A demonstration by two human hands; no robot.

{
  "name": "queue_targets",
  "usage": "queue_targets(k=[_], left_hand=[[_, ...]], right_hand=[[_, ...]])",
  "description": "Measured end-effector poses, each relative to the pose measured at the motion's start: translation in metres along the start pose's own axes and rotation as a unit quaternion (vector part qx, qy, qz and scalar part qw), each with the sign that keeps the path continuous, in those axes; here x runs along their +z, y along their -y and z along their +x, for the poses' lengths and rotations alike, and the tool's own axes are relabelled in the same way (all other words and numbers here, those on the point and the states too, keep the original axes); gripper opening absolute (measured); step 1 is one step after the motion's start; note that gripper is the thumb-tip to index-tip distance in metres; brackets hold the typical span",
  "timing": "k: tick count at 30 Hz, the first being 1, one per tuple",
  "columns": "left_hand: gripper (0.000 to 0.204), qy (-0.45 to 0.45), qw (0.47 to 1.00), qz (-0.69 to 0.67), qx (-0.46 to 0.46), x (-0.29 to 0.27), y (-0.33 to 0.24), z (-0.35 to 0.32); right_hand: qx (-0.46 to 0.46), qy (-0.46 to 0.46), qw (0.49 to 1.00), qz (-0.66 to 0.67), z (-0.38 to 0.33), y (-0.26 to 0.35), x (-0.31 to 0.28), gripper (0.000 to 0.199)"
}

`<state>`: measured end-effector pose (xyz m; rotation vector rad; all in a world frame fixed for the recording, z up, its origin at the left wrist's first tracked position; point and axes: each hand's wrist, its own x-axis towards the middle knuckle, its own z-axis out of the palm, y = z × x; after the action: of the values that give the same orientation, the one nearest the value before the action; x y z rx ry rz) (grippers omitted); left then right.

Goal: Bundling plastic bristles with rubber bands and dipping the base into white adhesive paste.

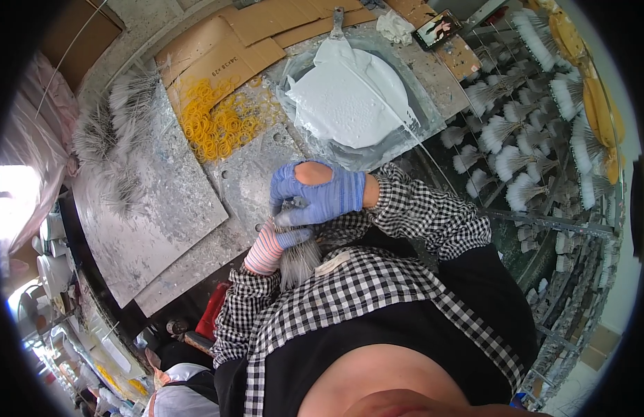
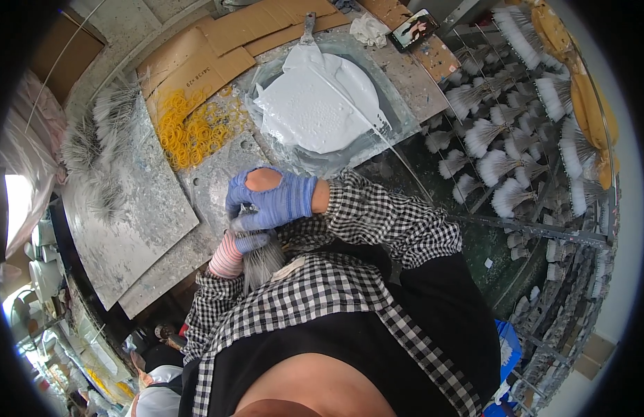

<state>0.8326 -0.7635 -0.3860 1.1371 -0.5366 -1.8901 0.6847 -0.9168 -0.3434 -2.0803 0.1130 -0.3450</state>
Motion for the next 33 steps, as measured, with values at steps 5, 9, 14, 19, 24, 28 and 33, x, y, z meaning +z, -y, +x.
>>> queue_targets(k=[5,9,14,19,24,28,33], left_hand=[[0.059,0.008,1.000,0.006,0.005,-0.004,0.006,0.003],[0.059,-0.004,1.000,-0.017,-0.002,-0.002,0.006,0.002],[0.057,-0.019,1.000,-0.022,0.011,-0.001,0.005,-0.001],[0.047,-0.027,0.999,-0.033,0.030,0.007,0.002,-0.004],[0.033,-0.009,1.000,0.001,0.029,-0.002,0.011,0.001],[0.036,-0.001,0.998,-0.042,0.046,-0.020,0.006,-0.001],[0.049,-0.063,0.971,-0.187,0.134,-0.029,-0.032,-0.004]], right_hand=[[0.110,-0.042,0.991,-0.062,0.000,0.003,0.015,0.031],[0.107,-0.071,0.989,-0.069,-0.004,0.000,0.021,0.034],[0.075,-0.088,0.992,-0.054,-0.004,0.004,0.024,0.033],[0.114,-0.032,0.993,-0.013,0.000,0.008,0.016,0.030],[0.122,-0.300,0.929,0.182,0.002,-0.004,-0.014,0.022],[0.111,-0.425,0.864,0.247,-0.007,0.000,-0.032,0.019],[-0.076,-0.366,0.927,-0.023,-0.021,-0.013,0.022,0.012]])
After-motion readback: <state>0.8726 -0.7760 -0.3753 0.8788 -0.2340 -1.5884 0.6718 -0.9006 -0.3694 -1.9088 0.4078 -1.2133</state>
